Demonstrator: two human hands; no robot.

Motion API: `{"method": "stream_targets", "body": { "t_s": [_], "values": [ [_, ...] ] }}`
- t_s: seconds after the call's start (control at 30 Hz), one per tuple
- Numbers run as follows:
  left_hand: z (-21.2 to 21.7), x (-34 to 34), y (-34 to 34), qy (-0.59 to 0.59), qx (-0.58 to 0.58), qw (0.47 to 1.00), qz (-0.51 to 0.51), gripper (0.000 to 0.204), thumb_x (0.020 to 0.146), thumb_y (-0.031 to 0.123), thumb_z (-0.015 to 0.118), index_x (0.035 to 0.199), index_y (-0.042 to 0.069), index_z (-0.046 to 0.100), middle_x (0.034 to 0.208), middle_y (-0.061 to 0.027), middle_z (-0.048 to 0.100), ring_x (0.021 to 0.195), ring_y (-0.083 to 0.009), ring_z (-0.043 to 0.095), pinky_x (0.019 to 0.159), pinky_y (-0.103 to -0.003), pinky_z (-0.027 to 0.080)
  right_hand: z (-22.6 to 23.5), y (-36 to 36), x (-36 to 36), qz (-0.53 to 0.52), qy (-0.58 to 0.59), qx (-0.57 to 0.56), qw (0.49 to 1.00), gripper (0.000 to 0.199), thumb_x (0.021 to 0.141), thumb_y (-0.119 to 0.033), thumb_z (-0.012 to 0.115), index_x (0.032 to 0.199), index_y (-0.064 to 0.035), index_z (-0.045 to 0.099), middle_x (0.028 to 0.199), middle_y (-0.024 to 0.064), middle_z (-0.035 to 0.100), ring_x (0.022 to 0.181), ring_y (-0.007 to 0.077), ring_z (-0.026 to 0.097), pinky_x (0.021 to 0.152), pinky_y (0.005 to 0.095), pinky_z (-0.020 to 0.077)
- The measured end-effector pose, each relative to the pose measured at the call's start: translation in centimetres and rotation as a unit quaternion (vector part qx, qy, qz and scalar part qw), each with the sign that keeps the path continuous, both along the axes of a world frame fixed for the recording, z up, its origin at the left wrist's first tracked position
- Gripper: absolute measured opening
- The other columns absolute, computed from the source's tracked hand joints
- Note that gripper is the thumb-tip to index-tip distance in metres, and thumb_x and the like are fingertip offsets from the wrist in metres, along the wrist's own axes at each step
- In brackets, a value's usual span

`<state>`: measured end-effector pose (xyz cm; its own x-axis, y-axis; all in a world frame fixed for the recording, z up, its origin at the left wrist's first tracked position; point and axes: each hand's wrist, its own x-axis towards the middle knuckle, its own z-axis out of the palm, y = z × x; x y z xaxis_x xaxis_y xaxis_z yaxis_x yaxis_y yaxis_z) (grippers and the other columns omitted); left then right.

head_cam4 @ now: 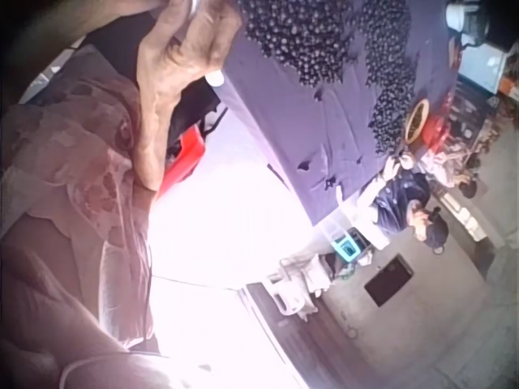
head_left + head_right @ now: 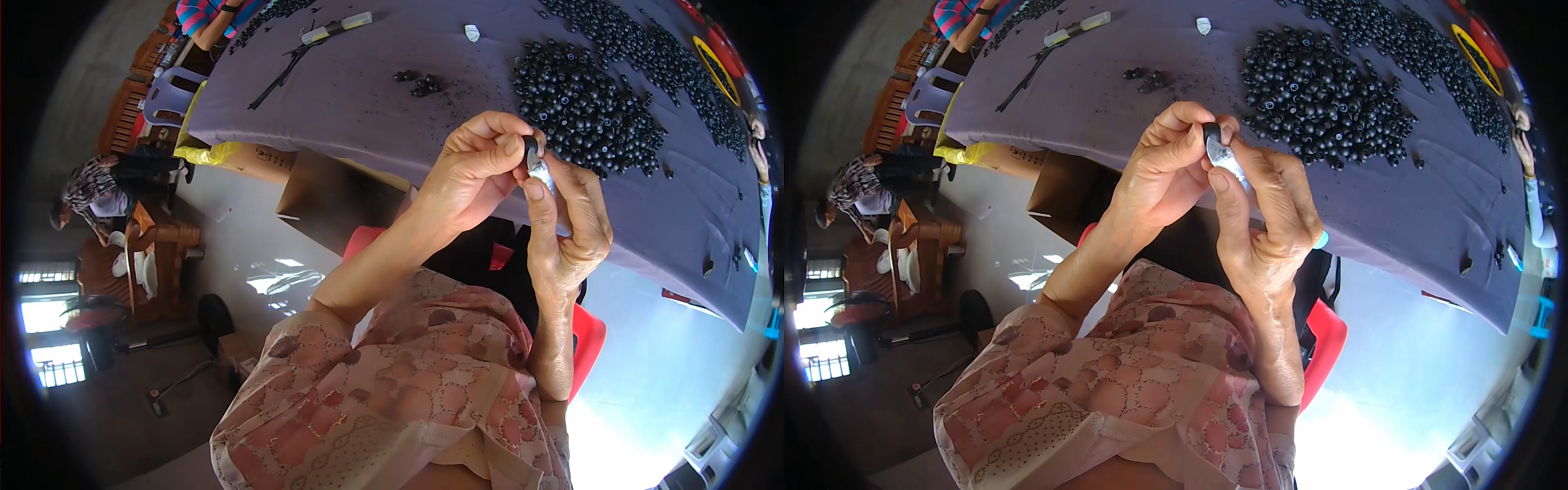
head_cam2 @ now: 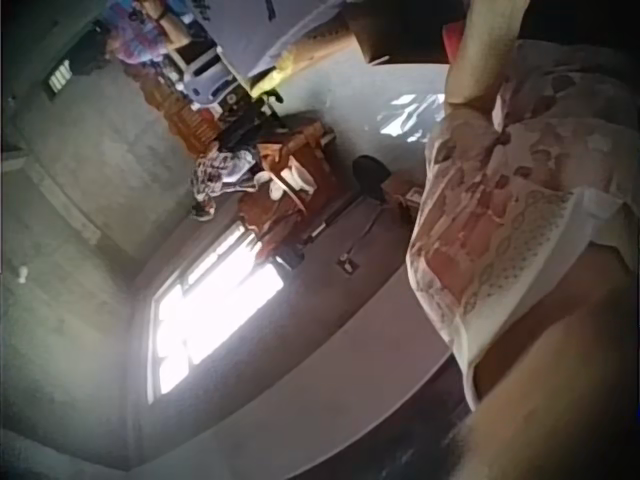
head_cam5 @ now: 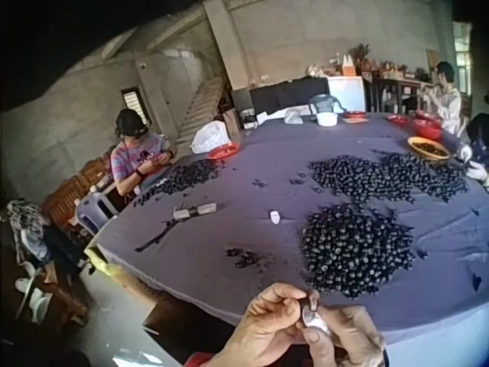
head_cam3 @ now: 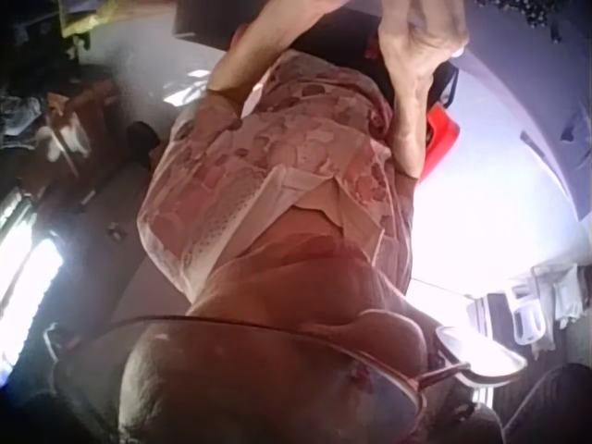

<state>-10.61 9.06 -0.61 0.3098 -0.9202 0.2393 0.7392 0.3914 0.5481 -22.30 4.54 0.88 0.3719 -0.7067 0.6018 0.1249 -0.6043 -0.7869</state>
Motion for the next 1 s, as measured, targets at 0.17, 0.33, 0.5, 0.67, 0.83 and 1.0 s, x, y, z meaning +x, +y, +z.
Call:
{"method": "stream_targets", "body": {
  "t_s": [0.17,0.33,0.5,0.67,0.83,1.0],
  "values": [
    [-0.01,-0.07,0.04,0.002,0.003,1.0,-0.001,0.013,0.079,0.005,0.056,0.091,0.005,0.058,0.091,-0.01,0.058,0.074,-0.0137,0.057,0.064,-0.022,0.048,-0.06,0.02,-0.11,0.009,0.005,0.01,1.0,0.02,0.074,-0.003,0.061,0.094,-0.0005,0.062,0.084,0.0088,0.06,0.075,0.0154,0.06,0.067,0.0242,0.0479],
    [-0.32,-0.02,-0.1,0.0,0.004,1.0,0.005,0.012,0.079,0.005,0.056,0.092,0.005,0.058,0.09,-0.01,0.059,0.074,-0.0137,0.057,0.064,-0.023,0.048,-0.31,-0.06,0.03,0.008,-0.002,0.016,1.0,0.02,0.074,-0.004,0.061,0.093,-0.0006,0.062,0.084,0.0082,0.06,0.075,0.0146,0.06,0.065,0.0233,0.0477],
    [-0.34,-0.02,-0.05,-0.006,0.012,1.0,0.018,0.013,0.079,0.005,0.056,0.091,0.004,0.058,0.09,-0.01,0.059,0.072,-0.0132,0.057,0.062,-0.022,0.048,-0.34,-0.11,0.19,0.006,-0.002,0.009,1.0,0.018,0.074,-0.005,0.062,0.092,-0.0008,0.062,0.082,0.0071,0.06,0.073,0.013,0.059,0.064,0.0222,0.0466],
    [-0.32,-0.25,-0.02,-0.038,0.007,0.998,0.056,0.014,0.078,0.004,0.057,0.091,0.004,0.058,0.089,-0.0099,0.059,0.068,-0.0122,0.055,0.062,-0.023,0.046,-0.07,-0.18,0.16,0.02,-0.006,0.055,0.998,0.018,0.075,-0.005,0.061,0.093,-0.0006,0.062,0.082,0.0067,0.06,0.071,0.012,0.057,0.064,0.022,0.0454],
    [-0.18,-0.3,-0.01,-0.016,0.009,0.999,0.038,0.014,0.077,0.004,0.058,0.091,0.005,0.057,0.089,-0.0097,0.059,0.067,-0.0129,0.055,0.062,-0.024,0.046,-0.37,-0.53,-0.15,0.036,-0.028,0.045,0.998,0.019,0.073,0.0,0.061,0.092,0.0008,0.061,0.082,0.0092,0.059,0.073,0.0163,0.06,0.062,0.0232,0.0507],
    [-0.05,-0.19,0.08,-0.006,-0.001,1.0,0.022,0.014,0.077,0.004,0.058,0.091,0.005,0.057,0.09,-0.0096,0.059,0.066,-0.0129,0.055,0.062,-0.025,0.046,-0.08,-0.24,-0.34,0.032,-0.01,0.016,0.999,0.019,0.072,0.0,0.061,0.091,0.0014,0.061,0.081,0.0096,0.059,0.073,0.0161,0.059,0.06,0.0235,0.0506]
  ]
}}
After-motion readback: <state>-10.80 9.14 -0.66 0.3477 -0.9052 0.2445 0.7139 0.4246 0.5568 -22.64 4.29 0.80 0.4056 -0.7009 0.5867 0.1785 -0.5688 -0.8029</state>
